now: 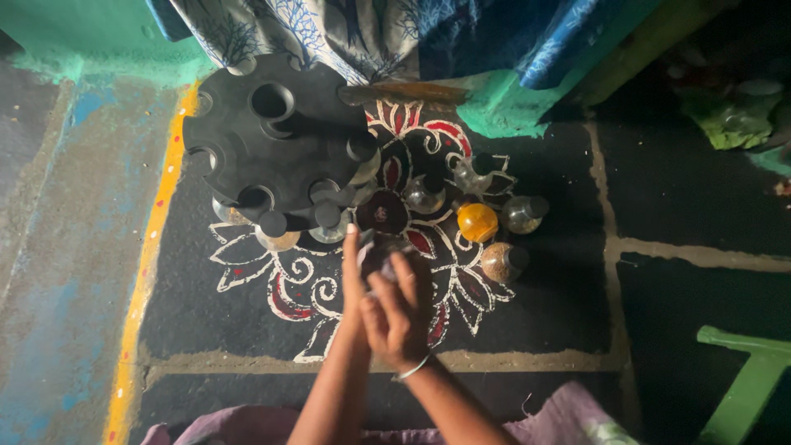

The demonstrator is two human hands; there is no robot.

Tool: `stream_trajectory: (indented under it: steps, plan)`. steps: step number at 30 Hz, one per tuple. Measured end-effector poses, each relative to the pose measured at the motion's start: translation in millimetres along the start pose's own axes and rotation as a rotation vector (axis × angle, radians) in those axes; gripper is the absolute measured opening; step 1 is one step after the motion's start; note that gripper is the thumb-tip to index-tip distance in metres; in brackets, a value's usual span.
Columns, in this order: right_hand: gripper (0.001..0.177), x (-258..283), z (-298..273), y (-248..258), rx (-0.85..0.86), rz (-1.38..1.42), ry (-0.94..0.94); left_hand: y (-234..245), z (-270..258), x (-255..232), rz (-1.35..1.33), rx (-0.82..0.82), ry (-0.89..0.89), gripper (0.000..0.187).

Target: The person sits on the floor and wipes several small glass jars with a cloth. They pick up each jar, wipe it, and place it back into a black plastic holder or on the floor next to a rangoli design.

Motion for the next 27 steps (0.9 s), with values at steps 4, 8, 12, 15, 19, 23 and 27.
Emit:
stream_trajectory:
  steps: [4,8,12,15,19,23,27]
  plan:
    - [0.027,-10,-5,-13,0.053,0.057,-0.111,4,-5,-15,0.063,0.149,-0.102,0.040]
    - [0.035,-89,4,-39,0.146,0.666,-0.629,-7,-25,-14,0.094,0.095,-0.149,0.034]
    - [0.036,-100,26,-41,0.229,0.752,-0.561,-9,-27,-7,0.142,0.011,-0.109,0.031]
    - [0.031,-37,12,-26,0.084,0.329,-0.241,1,-15,-16,0.089,0.080,-0.173,0.029]
    - [0.036,13,-11,-21,0.135,0.023,-0.027,10,-3,-29,0.152,0.122,-0.198,0.027]
    - [0.035,-56,2,-34,0.157,0.425,-0.320,1,-22,-16,0.137,0.023,-0.157,0.025]
    - [0.033,-98,15,-50,0.241,1.007,-0.618,-2,-27,-7,0.236,-0.042,-0.151,0.024]
Point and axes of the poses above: each hand's wrist, its own z-axis towards the middle knuckle, its own y-axis out of the back of the hand, x = y × z, the point moved 6 cm from there along z, towards the middle knuckle
